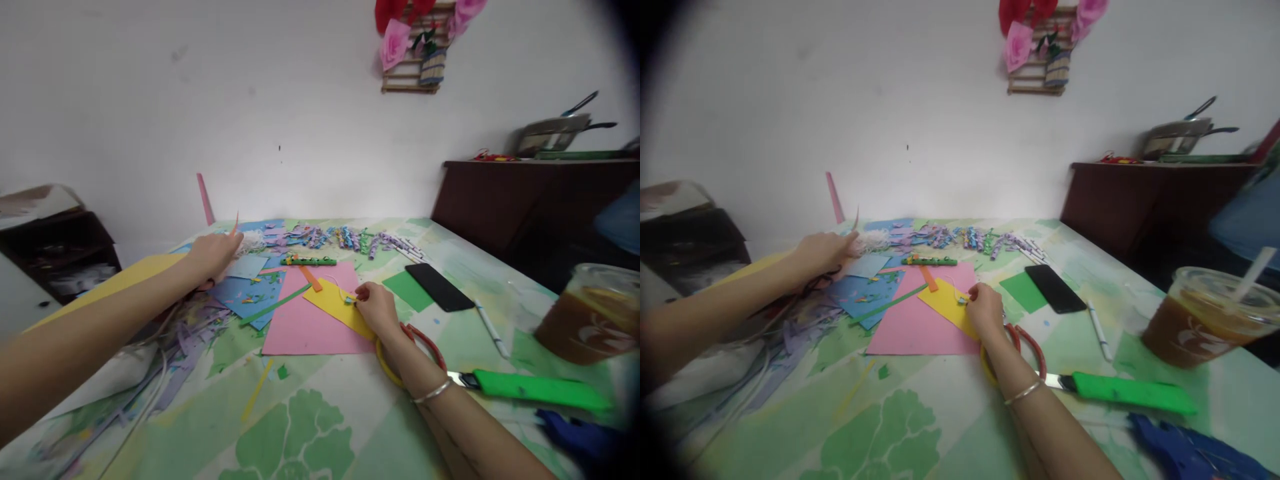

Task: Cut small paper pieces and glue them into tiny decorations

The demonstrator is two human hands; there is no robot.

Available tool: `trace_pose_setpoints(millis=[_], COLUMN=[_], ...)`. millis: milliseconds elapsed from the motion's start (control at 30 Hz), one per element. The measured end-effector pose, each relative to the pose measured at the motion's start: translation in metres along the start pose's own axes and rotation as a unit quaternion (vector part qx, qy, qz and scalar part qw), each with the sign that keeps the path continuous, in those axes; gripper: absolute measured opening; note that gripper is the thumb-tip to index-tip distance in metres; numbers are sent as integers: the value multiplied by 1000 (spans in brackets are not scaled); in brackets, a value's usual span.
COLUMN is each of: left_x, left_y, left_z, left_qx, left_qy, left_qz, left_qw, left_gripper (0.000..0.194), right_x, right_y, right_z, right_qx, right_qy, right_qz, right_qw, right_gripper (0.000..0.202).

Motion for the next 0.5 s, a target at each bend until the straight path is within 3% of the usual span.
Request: trace_pose_setpoints(millis=[67,167,333,500], left_x=[-11,-24,-34,-40], left_y=[-7,-21,-41,-45], left_z=[21,57,111,141], left_qx=[11,48,117,160], left_qy=[28,42,17,-22], left_qz=[2,4,-41,-39], left_qw=[1000,998,992,986], left_gripper=[27,33,27,27], right_x=[-1,-2,-7,-10], right_y=[0,0,5,12], right_z=[1,1,2,10], right_qx=[5,13,39,108], right_qy=[10,27,90,224], right_qz=[-4,-5,9,4], right_qw=[1000,1000,995,968], right_gripper=[9,14,15,26])
Point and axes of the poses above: each hand's wrist, its own y-axis towards the middle knuckle, its own x-axis out of the palm, z = x × y, the point moved 4 cm from there along y, towards the middle knuckle, and after that the axes turned 6 degrees about x, right-handed, at the moved point
